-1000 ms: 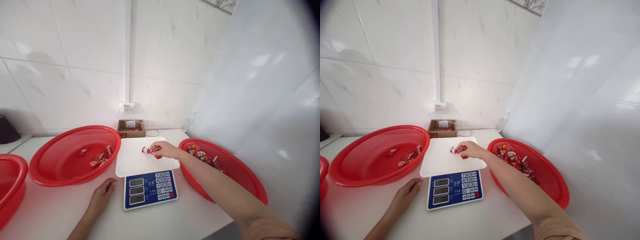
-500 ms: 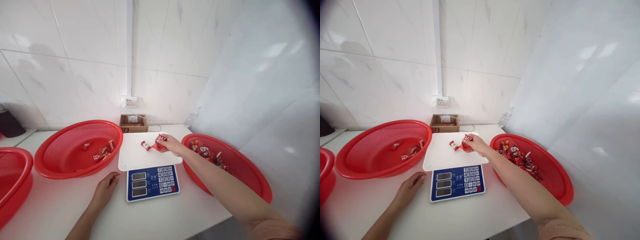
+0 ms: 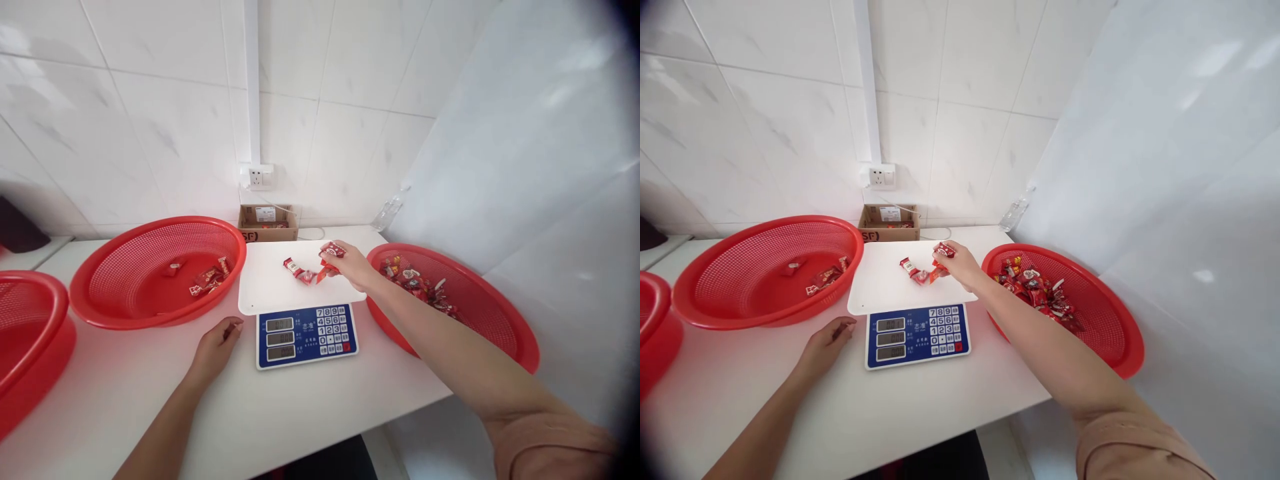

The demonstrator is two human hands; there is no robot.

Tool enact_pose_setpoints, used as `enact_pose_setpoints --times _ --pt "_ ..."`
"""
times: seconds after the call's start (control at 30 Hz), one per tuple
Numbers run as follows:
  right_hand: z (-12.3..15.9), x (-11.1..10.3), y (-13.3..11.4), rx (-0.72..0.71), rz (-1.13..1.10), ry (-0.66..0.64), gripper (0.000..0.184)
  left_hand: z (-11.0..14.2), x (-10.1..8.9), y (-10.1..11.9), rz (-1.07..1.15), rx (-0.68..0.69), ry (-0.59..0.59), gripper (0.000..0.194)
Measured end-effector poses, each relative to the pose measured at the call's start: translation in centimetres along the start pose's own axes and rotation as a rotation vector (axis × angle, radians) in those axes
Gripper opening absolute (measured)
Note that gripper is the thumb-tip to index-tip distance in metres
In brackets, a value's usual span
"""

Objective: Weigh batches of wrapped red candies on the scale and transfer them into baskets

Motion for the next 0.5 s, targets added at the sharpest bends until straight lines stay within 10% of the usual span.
enact_pose_setpoints --times 0.3,0.5 --pt "1.0 0.4 -1.6 -0.079 -0.093 0.057 0.026 0.0 0.1 -0.1 0.005 -0.008 -0.017 0.032" --pt "6.7 -0.4 -3.3 -0.146 -0.234 0.082 0.029 0.1 0.1 -0.1 -0.011 -0.031 -0.031 0.032"
Point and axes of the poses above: each hand's wrist, its own z-axis away from the middle knuckle, its own x-axis out of the palm, y = z × x, the point moved 5 cm from there along -z, towards the middle knuckle, and after that the axes turned 10 degrees about -z, right-handed, at the moved point
